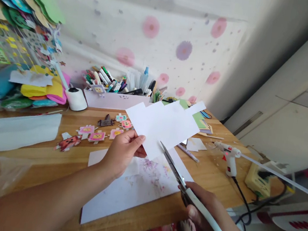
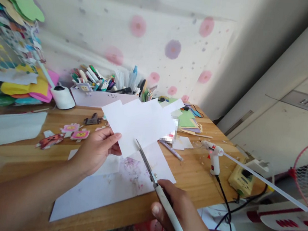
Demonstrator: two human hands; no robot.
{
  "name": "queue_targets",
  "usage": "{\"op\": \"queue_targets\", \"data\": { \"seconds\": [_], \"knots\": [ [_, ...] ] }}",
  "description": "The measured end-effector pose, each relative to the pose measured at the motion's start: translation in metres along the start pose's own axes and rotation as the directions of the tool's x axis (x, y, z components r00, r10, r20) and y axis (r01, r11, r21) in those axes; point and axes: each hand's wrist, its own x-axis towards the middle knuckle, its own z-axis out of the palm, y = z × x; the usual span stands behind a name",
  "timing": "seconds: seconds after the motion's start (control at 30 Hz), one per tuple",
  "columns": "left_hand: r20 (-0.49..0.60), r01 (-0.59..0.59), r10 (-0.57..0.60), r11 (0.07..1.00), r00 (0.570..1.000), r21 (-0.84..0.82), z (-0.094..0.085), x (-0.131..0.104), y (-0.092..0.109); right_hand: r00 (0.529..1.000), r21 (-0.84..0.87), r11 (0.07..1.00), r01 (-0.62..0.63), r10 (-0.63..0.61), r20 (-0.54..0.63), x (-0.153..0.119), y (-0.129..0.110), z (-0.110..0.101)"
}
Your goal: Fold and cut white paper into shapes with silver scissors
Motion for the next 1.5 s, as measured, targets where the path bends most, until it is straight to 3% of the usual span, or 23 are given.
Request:
{"op": "queue_targets", "data": {
  "seconds": [0.3, 0.57, 0.83, 0.97, 1.13, 1.27, 1.5],
  "knots": [
    [-0.006, -0.035, 0.035, 0.999, 0.999, -0.016, -0.002, 0.0, -0.001, 0.999, -0.016, 1.0, 0.007, -0.006, 0.046, 0.0, 0.003, -0.001],
    [-0.031, -0.048, 0.047, 0.999, 0.998, -0.018, 0.0, -0.001, 0.002, 0.999, 0.055, 0.998, -0.028, 0.029, -0.033, -0.004, -0.009, 0.001],
    [0.053, -0.055, 0.063, 0.987, 0.997, -0.151, 0.002, -0.007, 0.001, 0.996, 0.034, 0.996, 0.085, -0.086, 0.024, -0.002, 0.0, 0.003],
    [0.049, -0.048, 0.058, 0.98, 0.997, -0.192, 0.004, -0.009, 0.001, 0.998, 0.061, 0.997, 0.057, -0.056, -0.015, 0.0, -0.004, 0.005],
    [0.044, -0.03, 0.042, 0.969, 0.998, -0.246, 0.006, -0.01, 0.003, 0.997, 0.111, 0.992, 0.058, -0.064, 0.052, 0.003, -0.001, 0.01],
    [0.045, -0.044, 0.059, 0.963, 0.997, -0.266, 0.008, -0.012, 0.003, 0.997, 0.072, 0.994, 0.083, -0.083, 0.002, 0.002, 0.001, 0.011],
    [0.051, -0.046, 0.062, 0.96, 0.997, -0.277, 0.009, -0.013, 0.003, 0.995, 0.022, 0.995, 0.099, -0.1, 0.011, 0.003, -0.007, 0.008]
  ]
}}
